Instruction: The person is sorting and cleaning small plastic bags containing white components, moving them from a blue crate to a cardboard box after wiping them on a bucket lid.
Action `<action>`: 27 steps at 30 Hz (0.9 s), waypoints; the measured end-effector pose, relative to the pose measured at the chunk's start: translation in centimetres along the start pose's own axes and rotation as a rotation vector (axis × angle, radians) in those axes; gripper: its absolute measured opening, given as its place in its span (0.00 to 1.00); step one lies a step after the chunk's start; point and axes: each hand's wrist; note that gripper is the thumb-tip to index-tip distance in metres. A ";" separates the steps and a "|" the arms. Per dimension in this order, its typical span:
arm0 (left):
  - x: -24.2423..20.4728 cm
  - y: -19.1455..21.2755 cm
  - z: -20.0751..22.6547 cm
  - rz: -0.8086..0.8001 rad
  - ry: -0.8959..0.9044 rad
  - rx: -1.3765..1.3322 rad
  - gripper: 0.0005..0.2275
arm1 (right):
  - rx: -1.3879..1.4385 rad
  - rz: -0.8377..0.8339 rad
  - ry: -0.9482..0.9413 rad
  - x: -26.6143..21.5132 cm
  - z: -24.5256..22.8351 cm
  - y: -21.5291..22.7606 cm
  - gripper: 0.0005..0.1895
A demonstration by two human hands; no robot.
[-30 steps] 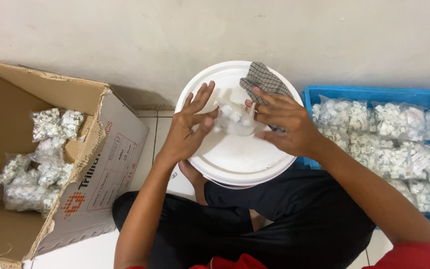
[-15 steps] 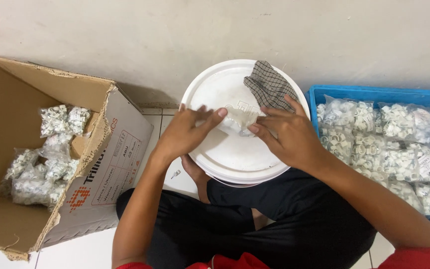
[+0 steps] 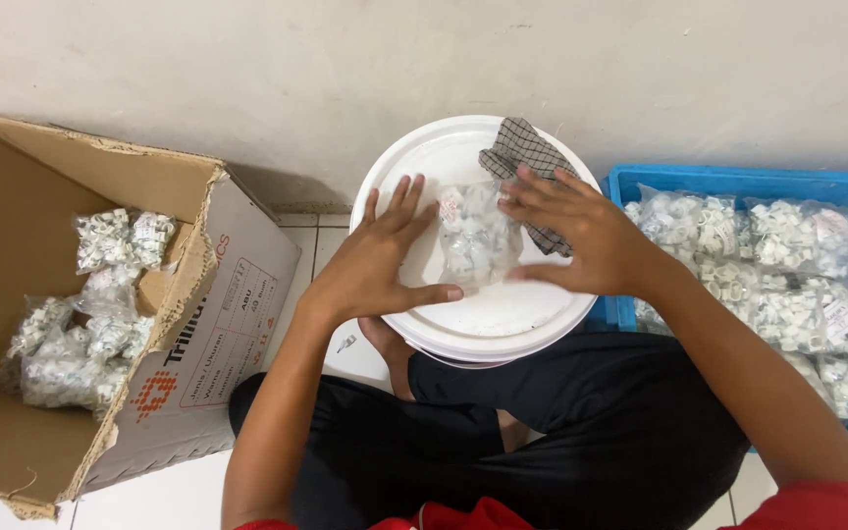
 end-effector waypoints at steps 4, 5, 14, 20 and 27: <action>0.9 0.4 0.7 0.084 0.038 -0.069 0.47 | -0.010 0.225 -0.142 0.7 0.7 -0.1 0.23; 1.4 -0.1 0.7 0.083 0.037 -0.069 0.47 | -0.012 0.224 -0.143 0.5 1.1 -0.5 0.23; 2.5 -1.4 1.1 -0.083 0.088 0.035 0.49 | 0.039 0.361 -0.371 -1.4 3.7 -1.6 0.15; 3.1 -1.8 1.1 -0.121 0.109 0.121 0.51 | 0.399 0.296 -0.002 1.2 -0.5 -1.3 0.22; 3.2 -2.2 1.1 -0.114 0.072 0.221 0.51 | 0.132 0.048 0.014 1.6 0.0 -2.9 0.25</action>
Point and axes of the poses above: each hand's wrist, its own x-axis towards the middle knuckle, its own y-axis out of the back of the hand, z = x × y, and after that the axes turned 15 degrees about y, right-handed
